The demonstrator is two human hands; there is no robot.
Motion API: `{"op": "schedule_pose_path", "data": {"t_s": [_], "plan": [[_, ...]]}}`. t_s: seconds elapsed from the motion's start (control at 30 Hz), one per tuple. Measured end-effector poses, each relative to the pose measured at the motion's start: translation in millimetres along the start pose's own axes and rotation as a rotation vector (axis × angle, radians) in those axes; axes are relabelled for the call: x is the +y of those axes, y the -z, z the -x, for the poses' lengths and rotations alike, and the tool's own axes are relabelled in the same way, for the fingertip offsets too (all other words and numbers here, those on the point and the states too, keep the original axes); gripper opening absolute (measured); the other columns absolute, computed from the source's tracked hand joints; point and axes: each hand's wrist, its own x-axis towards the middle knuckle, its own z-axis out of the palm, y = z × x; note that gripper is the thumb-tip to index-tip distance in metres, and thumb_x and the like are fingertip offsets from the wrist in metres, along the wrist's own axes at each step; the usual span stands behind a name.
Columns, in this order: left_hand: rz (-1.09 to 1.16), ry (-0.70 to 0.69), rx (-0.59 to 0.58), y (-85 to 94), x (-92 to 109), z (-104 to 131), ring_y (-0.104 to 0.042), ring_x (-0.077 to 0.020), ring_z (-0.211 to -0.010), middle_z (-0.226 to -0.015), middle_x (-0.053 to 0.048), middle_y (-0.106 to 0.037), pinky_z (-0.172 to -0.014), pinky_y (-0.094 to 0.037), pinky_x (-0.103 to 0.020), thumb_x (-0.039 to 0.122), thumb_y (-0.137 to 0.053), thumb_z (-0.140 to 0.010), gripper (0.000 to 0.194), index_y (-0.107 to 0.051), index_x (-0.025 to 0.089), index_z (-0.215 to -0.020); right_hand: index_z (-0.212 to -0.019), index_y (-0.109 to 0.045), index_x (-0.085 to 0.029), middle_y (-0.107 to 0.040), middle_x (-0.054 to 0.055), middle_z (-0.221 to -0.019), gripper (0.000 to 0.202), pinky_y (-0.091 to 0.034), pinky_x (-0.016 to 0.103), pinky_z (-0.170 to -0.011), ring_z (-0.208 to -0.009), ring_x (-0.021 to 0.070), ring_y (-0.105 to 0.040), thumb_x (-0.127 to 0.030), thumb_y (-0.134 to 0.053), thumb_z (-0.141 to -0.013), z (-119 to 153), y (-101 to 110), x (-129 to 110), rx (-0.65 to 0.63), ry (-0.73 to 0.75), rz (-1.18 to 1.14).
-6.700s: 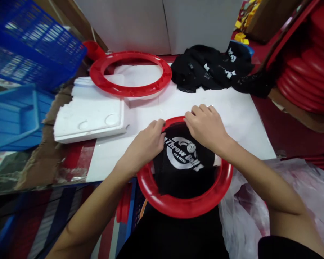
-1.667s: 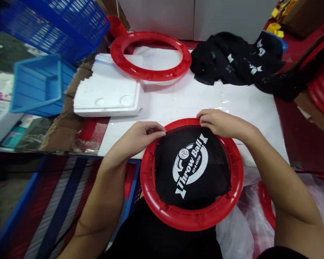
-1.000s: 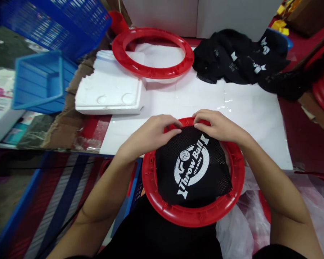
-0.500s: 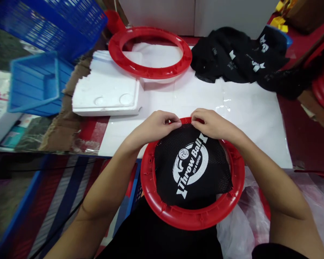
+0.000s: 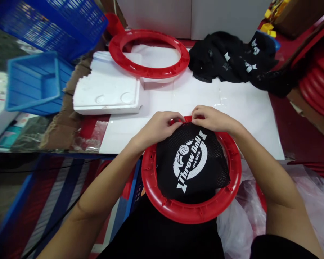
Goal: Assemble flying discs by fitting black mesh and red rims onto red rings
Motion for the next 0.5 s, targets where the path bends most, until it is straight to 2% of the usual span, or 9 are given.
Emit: {"op": "schedule_pose_path", "data": {"t_s": [0.1, 0.17, 0.27, 0.37, 0.5], "plan": [[0.023, -0.109, 0.013, -0.7, -6.3, 6.3, -0.072, -0.0197, -0.097, -0.107, -0.005, -0.080, -0.091, -0.053, -0.033, 0.012, -0.057, -0.098, 0.027, -0.081, 0.020, -0.107, -0.085, -0.073, -0.020, -0.070, 0.009, -0.112, 0.022, -0.050, 0.040, -0.095, -0.098, 0.0233, -0.066, -0.035, -0.060, -0.094, 0.6, -6.7, -3.4, 0.070, -0.005, 0.075], [0.042, -0.133, -0.011, 0.9, -8.5, 8.5, -0.072, -0.0196, -0.099, -0.108, -0.005, -0.080, -0.092, -0.053, -0.033, 0.014, -0.058, -0.100, 0.027, -0.082, 0.021, -0.109, -0.085, -0.074, -0.020, -0.070, 0.009, -0.110, 0.020, -0.050, 0.040, -0.094, -0.095, 0.0225, -0.066, -0.033, -0.061, -0.093, -0.4, -5.9, -4.0, 0.075, -0.010, 0.093], [0.082, -0.096, -0.041, 3.3, -7.0, 7.5, -0.072, -0.0194, -0.097, -0.106, -0.005, -0.080, -0.091, -0.053, -0.033, 0.023, -0.062, -0.102, 0.021, -0.082, 0.022, -0.109, -0.085, -0.076, -0.022, -0.072, 0.007, -0.114, 0.018, -0.052, 0.038, -0.089, -0.094, 0.0216, -0.066, -0.034, -0.065, -0.091, -4.0, 2.4, 0.4, -0.017, -0.008, 0.012], [0.051, -0.015, -0.015, 2.0, -1.2, 3.0, -0.070, -0.0199, -0.092, -0.101, -0.005, -0.079, -0.087, -0.052, -0.033, 0.031, -0.065, -0.103, 0.021, -0.083, 0.021, -0.101, -0.082, -0.076, -0.022, -0.073, 0.007, -0.116, 0.014, -0.053, 0.037, -0.085, -0.092, 0.0213, -0.066, -0.031, -0.068, -0.089, -7.0, 5.2, 0.6, -0.080, -0.015, -0.013], [-0.116, 0.015, -0.007, -2.5, 5.5, 0.3, -0.069, -0.0223, -0.094, -0.101, -0.007, -0.076, -0.086, -0.051, -0.035, 0.030, -0.062, -0.104, 0.024, -0.083, 0.021, -0.097, -0.076, -0.070, -0.021, -0.071, 0.010, -0.099, 0.014, -0.049, 0.039, -0.079, -0.084, 0.0227, -0.063, -0.020, -0.063, -0.088, -5.9, -6.1, -12.6, 0.084, -0.051, 0.277]]}}
